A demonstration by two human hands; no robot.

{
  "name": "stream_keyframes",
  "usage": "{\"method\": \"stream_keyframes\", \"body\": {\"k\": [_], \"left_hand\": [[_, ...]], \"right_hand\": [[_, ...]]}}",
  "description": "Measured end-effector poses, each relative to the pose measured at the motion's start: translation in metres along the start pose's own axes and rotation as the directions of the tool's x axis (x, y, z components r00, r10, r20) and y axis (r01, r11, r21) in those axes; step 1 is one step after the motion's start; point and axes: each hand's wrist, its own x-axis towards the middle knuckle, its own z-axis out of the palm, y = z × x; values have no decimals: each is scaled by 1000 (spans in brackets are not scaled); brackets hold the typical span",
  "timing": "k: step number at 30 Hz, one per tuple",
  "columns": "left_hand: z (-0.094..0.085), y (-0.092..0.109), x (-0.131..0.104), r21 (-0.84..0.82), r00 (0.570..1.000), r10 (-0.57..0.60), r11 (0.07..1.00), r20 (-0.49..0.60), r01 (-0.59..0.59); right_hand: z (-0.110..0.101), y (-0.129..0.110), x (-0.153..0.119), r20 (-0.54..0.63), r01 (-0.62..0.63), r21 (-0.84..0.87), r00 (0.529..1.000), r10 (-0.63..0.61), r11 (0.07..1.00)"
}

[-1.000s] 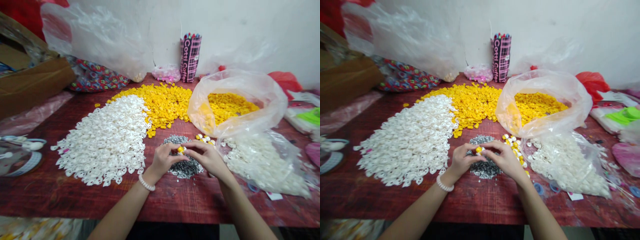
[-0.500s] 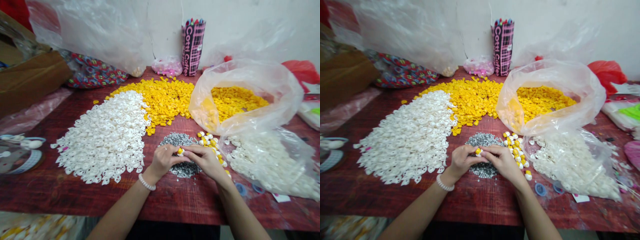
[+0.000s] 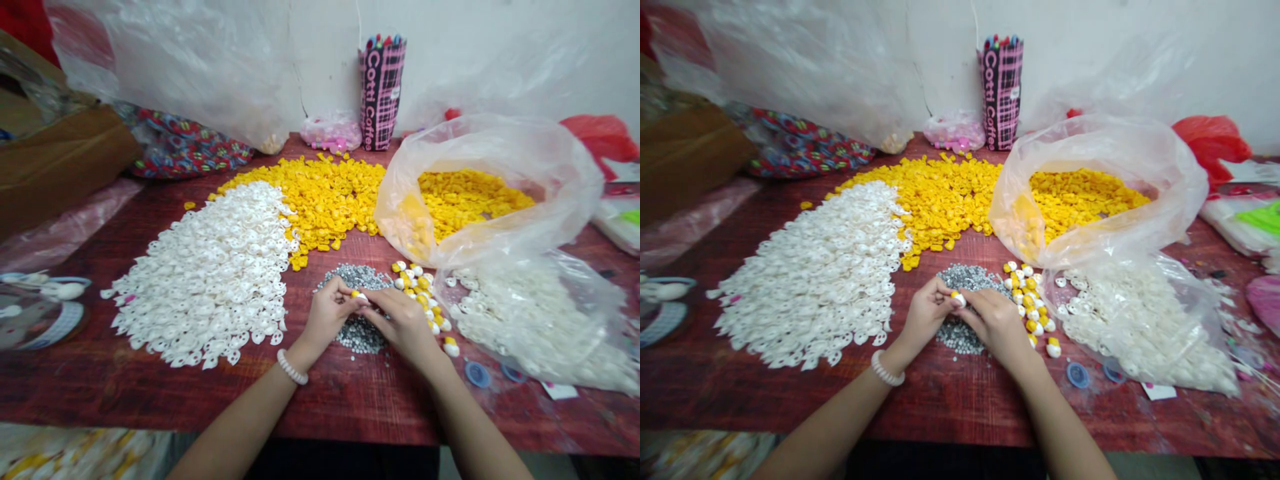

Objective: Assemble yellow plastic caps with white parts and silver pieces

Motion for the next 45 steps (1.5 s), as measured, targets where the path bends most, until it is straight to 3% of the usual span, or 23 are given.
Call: {"method": "stream_keyframes", "body": {"k": [4, 7, 8, 10, 12, 14, 16, 19, 23, 28, 30, 32, 34, 36, 38, 40, 42, 43, 45], "left_hand": [[-6, 2, 4, 47, 998, 27, 998, 51, -30], [-20, 4, 11, 340, 989, 115, 937, -89, -78], [-26, 4, 15, 497, 972, 171, 865, -160, -70], [-40, 5, 22, 775, 927, 304, 632, -220, -24], [-51, 5, 27, 919, 895, 391, 391, -213, 49], [-60, 5, 31, 968, 894, 400, 221, -200, 118], [-64, 4, 32, 980, 910, 371, 131, -187, 148], [-65, 3, 31, 985, 924, 346, 96, -166, 141], [-66, 1, 30, 986, 925, 348, 117, -153, 119], [-66, 0, 30, 988, 924, 357, 117, -136, 100], [-67, -1, 29, 988, 927, 351, 117, -134, 99], [-67, -1, 29, 988, 930, 345, 126, -129, 90], [-69, -1, 29, 986, 928, 347, 141, -134, 90], [-70, -1, 30, 980, 923, 353, 176, -155, 98], [-71, -2, 31, 952, 911, 360, 291, -199, 93], [-69, -1, 33, 839, 895, 356, 542, -267, 35], [-64, 1, 34, 542, 894, 286, 838, -344, -59], [-60, 3, 33, 331, 907, 215, 939, -361, -92], [-51, 9, 31, -87, 949, 49, 993, -312, -80]], "right_hand": [[-10, 7, 0, 16, -8, -73, 1000, 9, 997], [-27, 23, -5, -61, -84, -203, 995, 73, 976], [-33, 29, -8, -82, -118, -252, 992, 100, 961], [-45, 42, -17, -89, -171, -352, 985, 149, 920], [-53, 52, -28, -65, -201, -449, 979, 193, 871], [-56, 57, -37, -32, -219, -528, 971, 238, 821], [-56, 58, -43, -1, -220, -576, 963, 268, 787], [-54, 56, -46, 47, -184, -607, 963, 266, 773], [-55, 50, -43, 34, -175, -618, 968, 248, 766], [-60, 33, -33, -203, -264, -506, 962, 183, 821], [-56, 23, -26, -246, -271, -418, 952, 179, 867], [-48, 13, -17, -176, -230, -322, 968, 180, 919], [-35, 5, -7, -5, -163, -259, 986, 167, 952], [-20, 1, 4, 178, -104, -250, 972, 151, 963], [-7, 3, 12, 302, -67, -284, 941, 155, 957], [4, 7, 18, 359, -56, -327, 916, 179, 943], [12, 12, 20, 369, -70, -336, 908, 200, 939], [15, 14, 20, 362, -86, -318, 910, 205, 944], [19, 15, 19, 328, -133, -260, 919, 217, 956]]}}
